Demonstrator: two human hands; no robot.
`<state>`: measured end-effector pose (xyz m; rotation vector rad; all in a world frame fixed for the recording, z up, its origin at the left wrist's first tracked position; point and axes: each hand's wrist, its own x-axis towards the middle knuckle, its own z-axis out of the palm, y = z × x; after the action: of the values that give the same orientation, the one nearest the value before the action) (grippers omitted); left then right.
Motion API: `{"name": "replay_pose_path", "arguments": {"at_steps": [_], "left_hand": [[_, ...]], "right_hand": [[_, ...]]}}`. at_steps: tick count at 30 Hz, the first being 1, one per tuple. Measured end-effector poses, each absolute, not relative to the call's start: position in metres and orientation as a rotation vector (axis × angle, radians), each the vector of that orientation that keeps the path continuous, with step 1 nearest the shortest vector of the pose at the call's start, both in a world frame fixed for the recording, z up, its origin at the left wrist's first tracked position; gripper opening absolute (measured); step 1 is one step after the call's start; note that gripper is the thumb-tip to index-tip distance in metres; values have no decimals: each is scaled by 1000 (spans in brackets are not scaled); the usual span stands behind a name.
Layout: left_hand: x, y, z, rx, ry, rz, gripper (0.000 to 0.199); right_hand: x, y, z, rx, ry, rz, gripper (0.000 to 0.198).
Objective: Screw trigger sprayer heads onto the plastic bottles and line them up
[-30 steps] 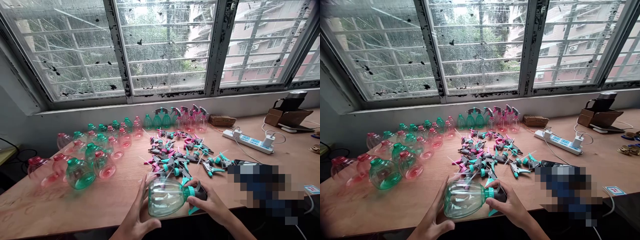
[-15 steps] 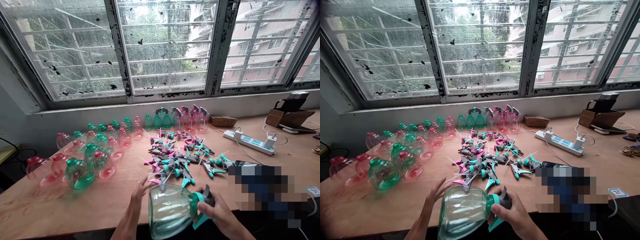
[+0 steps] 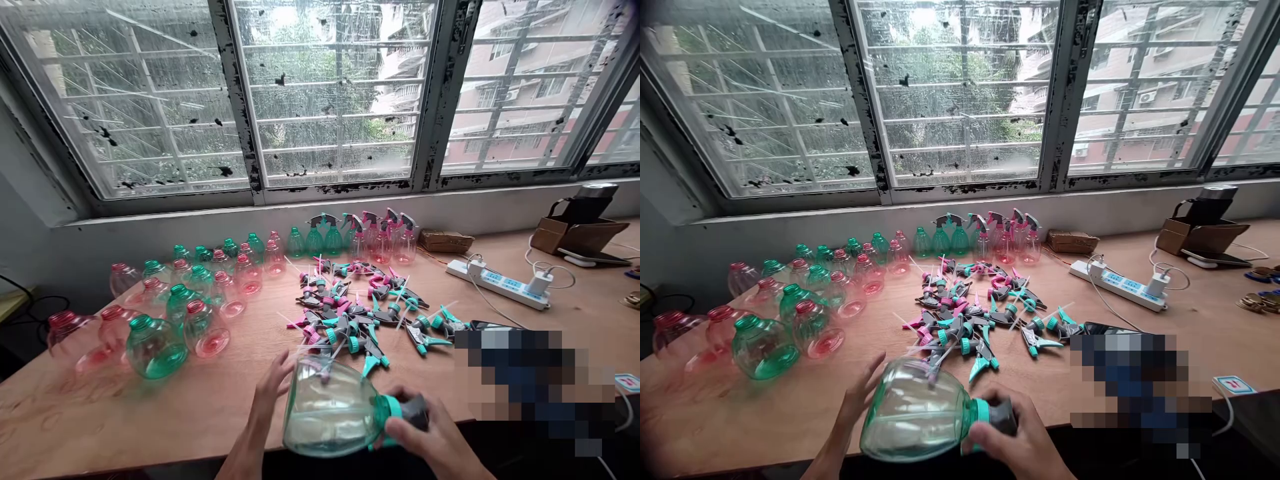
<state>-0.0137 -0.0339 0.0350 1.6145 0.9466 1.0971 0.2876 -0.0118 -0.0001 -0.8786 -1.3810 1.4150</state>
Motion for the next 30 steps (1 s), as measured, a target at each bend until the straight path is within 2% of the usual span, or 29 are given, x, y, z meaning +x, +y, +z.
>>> {"name": "replay_pose_path", "arguments": {"at_steps": [2, 3, 6, 8, 11, 14, 17, 21, 22, 25, 27, 30], "left_hand": [[-9, -32, 33, 1556, 907, 1079, 108], [-5, -31, 32, 1531, 894, 1069, 108], [5, -29, 29, 1433, 848, 1077, 89], [10, -30, 28, 1405, 817, 1141, 78], [15, -33, 27, 1515, 787, 1300, 77], [15, -34, 25, 1680, 762, 1400, 73], [10, -31, 24, 1772, 744, 1403, 73], [-3, -20, 22, 1798, 940, 1351, 104], [-7, -16, 21, 1772, 999, 1352, 103], [-15, -6, 17, 1625, 1157, 1350, 80], [-18, 0, 14, 1530, 1234, 1316, 74], [-21, 5, 10, 1492, 1256, 1237, 72]], "right_hand": [[293, -14, -2, -848, -1653, 1011, 32], [295, -16, -3, -806, -1764, 851, 33], [300, -19, -7, -747, -1892, 657, 42], [299, -19, -8, -851, -1841, 729, 43], [295, -19, -6, -994, -1711, 1025, 41], [288, -18, -2, -983, -1559, 1276, 48], [286, -10, 9, -964, -1532, 1308, 49], [296, 36, 54, -984, -1628, 1020, 50], [300, 56, 71, -982, -1644, 911, 49], [313, 128, 125, -1030, -1747, 546, 45], [316, 179, 155, -1222, -1858, 248, 37], [310, 241, 180, -1355, -1931, 119, 25]]}}
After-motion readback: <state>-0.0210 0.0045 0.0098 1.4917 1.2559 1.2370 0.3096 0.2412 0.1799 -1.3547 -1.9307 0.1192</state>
